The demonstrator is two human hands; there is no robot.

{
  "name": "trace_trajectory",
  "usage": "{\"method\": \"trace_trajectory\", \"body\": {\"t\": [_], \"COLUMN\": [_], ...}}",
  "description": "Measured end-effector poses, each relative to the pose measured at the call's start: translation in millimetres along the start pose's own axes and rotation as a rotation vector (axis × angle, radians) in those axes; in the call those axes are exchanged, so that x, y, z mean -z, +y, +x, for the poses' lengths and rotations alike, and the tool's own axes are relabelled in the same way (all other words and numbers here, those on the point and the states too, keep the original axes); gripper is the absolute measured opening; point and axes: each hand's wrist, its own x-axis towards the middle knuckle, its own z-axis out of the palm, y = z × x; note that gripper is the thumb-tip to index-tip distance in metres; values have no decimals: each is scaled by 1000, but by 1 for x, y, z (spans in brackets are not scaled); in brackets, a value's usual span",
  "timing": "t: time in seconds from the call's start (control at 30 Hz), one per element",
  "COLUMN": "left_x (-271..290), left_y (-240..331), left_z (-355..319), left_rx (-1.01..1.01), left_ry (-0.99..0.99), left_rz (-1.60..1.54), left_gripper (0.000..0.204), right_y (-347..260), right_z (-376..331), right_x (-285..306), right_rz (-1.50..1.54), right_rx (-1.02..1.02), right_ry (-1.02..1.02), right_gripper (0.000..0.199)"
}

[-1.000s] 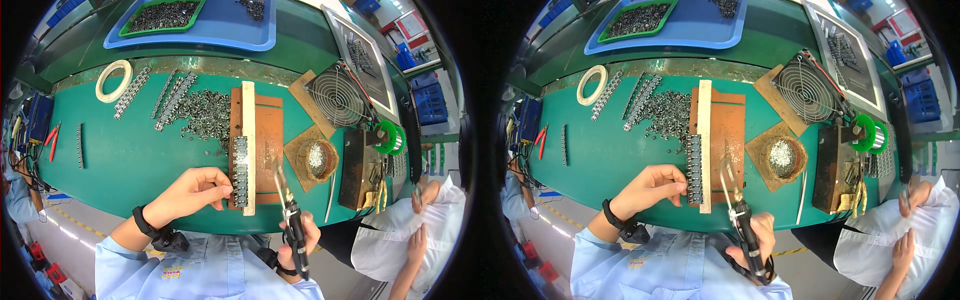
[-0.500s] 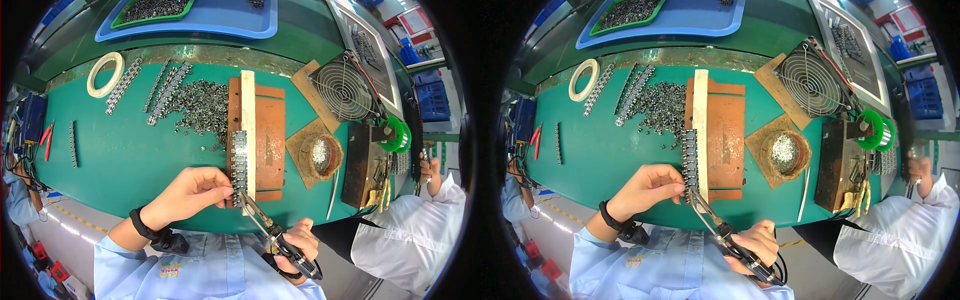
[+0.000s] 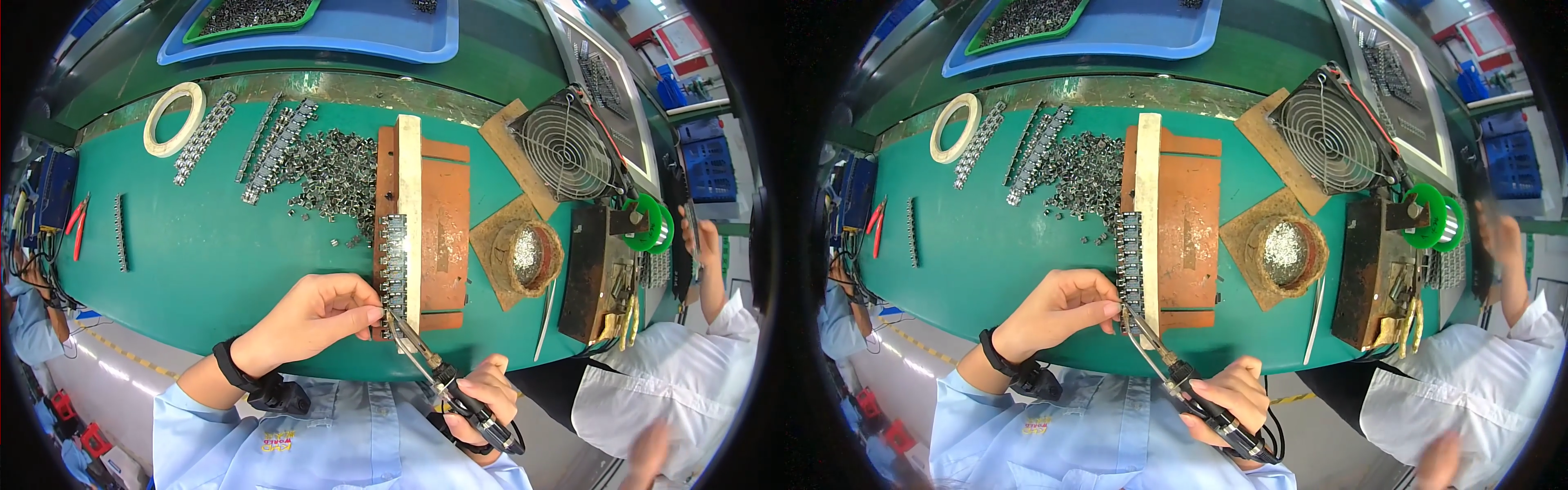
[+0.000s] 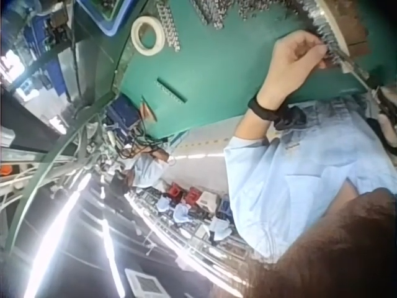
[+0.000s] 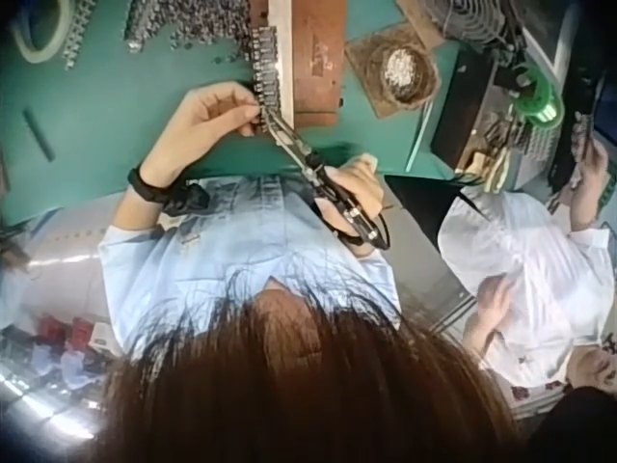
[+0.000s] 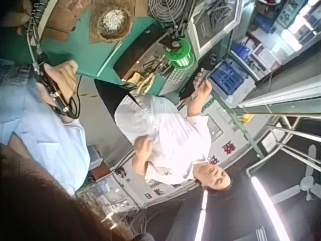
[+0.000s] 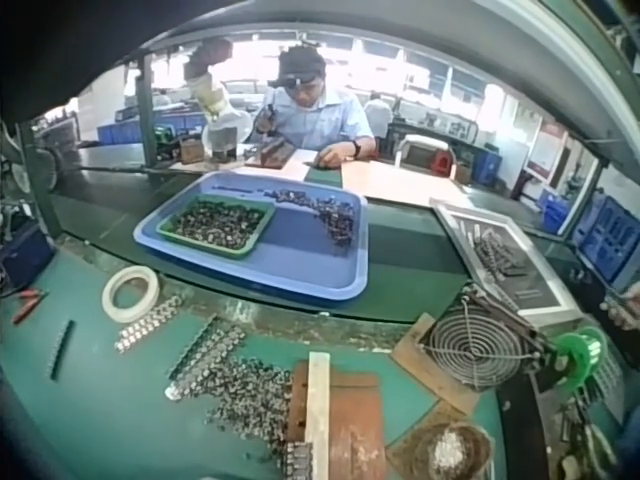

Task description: The person picks up a small metal component by hand, positions it onto a metal strip, and uses a soldering iron to join the two pieces together. This process is repeated for several additional components on the same strip.

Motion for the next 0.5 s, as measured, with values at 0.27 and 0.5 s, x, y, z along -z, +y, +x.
{"method": "trace_trajectory", "body": {"t": [0.27, 0.5], "left_x": [0, 0], "left_y": [1, -2], "left_z": [-1, 0], "left_rx": [-1, -7], "left_ry": [0, -5], "left_rz": [2, 2], "left_gripper": [10, 10], "right_y": [-2, -2], "right_z": [1, 0], "right_x": [2, 2], "right_rz": [-16, -8], "right_rx": [-3, -18], "right_ry": [-10, 4], "right_gripper": [39, 39]}}
